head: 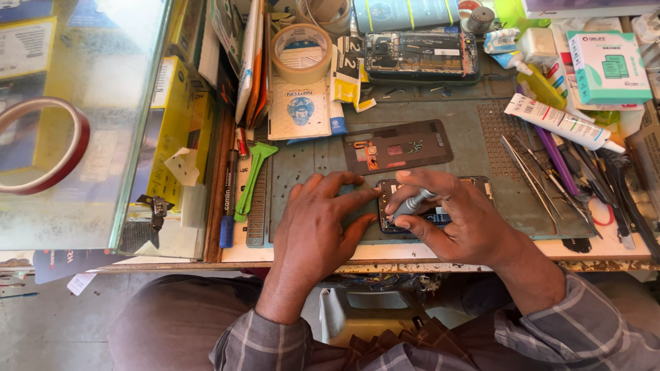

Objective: The person uses a precision screwdriver to remove and place small screws on a disassembled smartphone motherboard. They repeatedly pick up screws from the workbench and place them into screw holes on the phone's internal frame.

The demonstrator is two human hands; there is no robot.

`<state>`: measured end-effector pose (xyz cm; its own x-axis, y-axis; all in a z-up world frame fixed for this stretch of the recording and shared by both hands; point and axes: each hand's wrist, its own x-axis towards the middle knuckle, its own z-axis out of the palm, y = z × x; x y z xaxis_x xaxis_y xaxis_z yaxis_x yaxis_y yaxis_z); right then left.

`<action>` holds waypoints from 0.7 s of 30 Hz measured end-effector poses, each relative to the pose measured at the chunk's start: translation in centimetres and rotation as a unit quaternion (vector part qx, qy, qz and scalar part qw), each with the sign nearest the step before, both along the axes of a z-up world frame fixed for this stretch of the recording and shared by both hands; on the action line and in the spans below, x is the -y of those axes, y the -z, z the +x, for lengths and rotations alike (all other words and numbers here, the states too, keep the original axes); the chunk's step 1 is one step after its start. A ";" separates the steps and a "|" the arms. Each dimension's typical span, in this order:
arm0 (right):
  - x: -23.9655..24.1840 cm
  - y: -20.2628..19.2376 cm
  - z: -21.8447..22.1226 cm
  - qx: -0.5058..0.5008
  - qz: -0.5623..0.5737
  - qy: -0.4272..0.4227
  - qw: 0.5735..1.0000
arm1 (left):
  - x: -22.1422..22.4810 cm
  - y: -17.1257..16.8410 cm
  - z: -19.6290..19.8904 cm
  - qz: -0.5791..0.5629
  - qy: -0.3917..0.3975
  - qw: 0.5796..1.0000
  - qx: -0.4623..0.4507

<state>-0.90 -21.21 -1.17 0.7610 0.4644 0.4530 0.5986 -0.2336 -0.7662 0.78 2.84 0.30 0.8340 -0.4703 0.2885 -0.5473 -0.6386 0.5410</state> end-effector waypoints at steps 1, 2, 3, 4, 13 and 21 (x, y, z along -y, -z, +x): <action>0.0 0.0 0.0 -0.002 0.002 0.000 1.000 | 0.0 0.0 0.0 -0.002 0.000 1.000 0.002; 0.1 0.1 0.0 -0.004 0.005 0.000 1.000 | 0.0 0.0 0.0 -0.003 0.001 1.000 0.004; 0.1 0.1 -0.1 -0.006 0.008 0.000 1.000 | 0.0 0.0 0.0 -0.005 0.001 1.000 0.005; 0.1 0.1 0.0 -0.007 0.010 -0.002 1.000 | 0.0 0.0 0.0 -0.004 0.003 1.000 0.004; -0.3 -0.6 0.2 0.065 -0.039 0.001 0.997 | 0.0 0.0 0.0 0.002 0.005 1.000 0.000; -1.2 -4.3 -0.1 0.127 -0.146 0.034 0.980 | -0.1 0.2 0.1 -0.002 0.005 1.000 0.002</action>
<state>-0.99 -19.98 3.08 0.6741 0.5548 0.4877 0.7374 -0.4665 -0.4885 0.83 2.93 0.10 0.8278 -0.4778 0.2939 -0.5562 -0.6312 0.5405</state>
